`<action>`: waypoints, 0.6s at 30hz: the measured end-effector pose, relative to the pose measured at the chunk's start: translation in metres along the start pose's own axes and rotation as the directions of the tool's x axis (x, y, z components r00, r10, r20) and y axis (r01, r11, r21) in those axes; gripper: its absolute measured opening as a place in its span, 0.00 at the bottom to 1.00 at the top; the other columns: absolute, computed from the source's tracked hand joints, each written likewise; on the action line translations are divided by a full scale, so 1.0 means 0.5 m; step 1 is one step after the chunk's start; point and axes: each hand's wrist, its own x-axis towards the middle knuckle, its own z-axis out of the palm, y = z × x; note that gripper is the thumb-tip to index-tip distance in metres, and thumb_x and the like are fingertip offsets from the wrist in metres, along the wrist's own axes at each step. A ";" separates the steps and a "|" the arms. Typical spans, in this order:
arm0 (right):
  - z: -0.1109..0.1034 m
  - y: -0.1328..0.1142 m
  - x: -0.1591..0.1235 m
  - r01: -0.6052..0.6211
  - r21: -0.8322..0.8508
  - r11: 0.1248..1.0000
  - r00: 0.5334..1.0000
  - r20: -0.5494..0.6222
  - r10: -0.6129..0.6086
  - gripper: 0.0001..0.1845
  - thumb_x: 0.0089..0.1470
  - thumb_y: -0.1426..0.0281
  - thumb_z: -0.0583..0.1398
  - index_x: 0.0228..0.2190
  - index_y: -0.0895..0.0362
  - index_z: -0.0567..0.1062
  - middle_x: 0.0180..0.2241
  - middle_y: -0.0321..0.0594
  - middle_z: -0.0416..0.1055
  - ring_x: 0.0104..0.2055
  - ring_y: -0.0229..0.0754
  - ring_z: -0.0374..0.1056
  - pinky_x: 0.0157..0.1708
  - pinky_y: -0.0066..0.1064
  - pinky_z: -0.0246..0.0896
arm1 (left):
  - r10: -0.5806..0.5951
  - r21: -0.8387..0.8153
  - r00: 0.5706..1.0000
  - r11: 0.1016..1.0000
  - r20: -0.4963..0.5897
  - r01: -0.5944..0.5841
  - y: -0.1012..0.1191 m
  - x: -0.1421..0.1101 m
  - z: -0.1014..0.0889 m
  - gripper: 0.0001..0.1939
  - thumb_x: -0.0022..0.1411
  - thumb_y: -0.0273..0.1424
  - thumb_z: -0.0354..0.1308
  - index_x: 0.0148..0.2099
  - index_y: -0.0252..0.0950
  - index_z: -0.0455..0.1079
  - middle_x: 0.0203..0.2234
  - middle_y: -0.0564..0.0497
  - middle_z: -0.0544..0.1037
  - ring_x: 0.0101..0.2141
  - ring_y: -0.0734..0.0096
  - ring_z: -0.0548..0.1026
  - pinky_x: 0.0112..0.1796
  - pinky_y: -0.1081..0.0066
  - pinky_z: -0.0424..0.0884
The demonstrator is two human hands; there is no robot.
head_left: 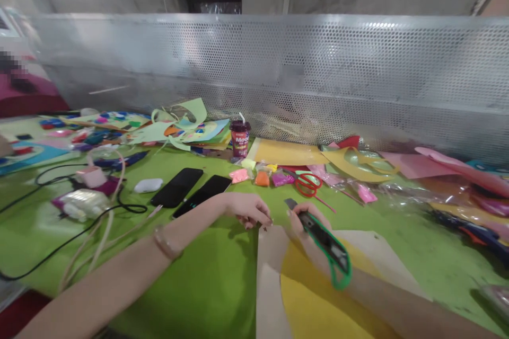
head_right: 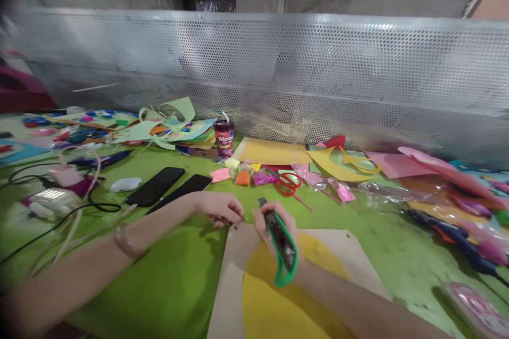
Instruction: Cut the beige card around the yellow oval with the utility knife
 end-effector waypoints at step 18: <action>-0.034 -0.044 -0.033 0.283 -0.091 0.955 0.922 0.301 -0.245 0.19 0.50 0.80 0.57 0.41 0.47 0.68 0.30 0.39 0.74 0.29 0.45 0.73 0.27 0.34 0.69 | 0.043 -0.132 0.993 0.991 0.112 -0.028 -0.008 -0.008 -0.010 0.07 0.60 0.32 0.58 0.31 0.35 0.73 0.14 0.55 0.71 0.14 0.81 0.62 0.16 0.80 0.53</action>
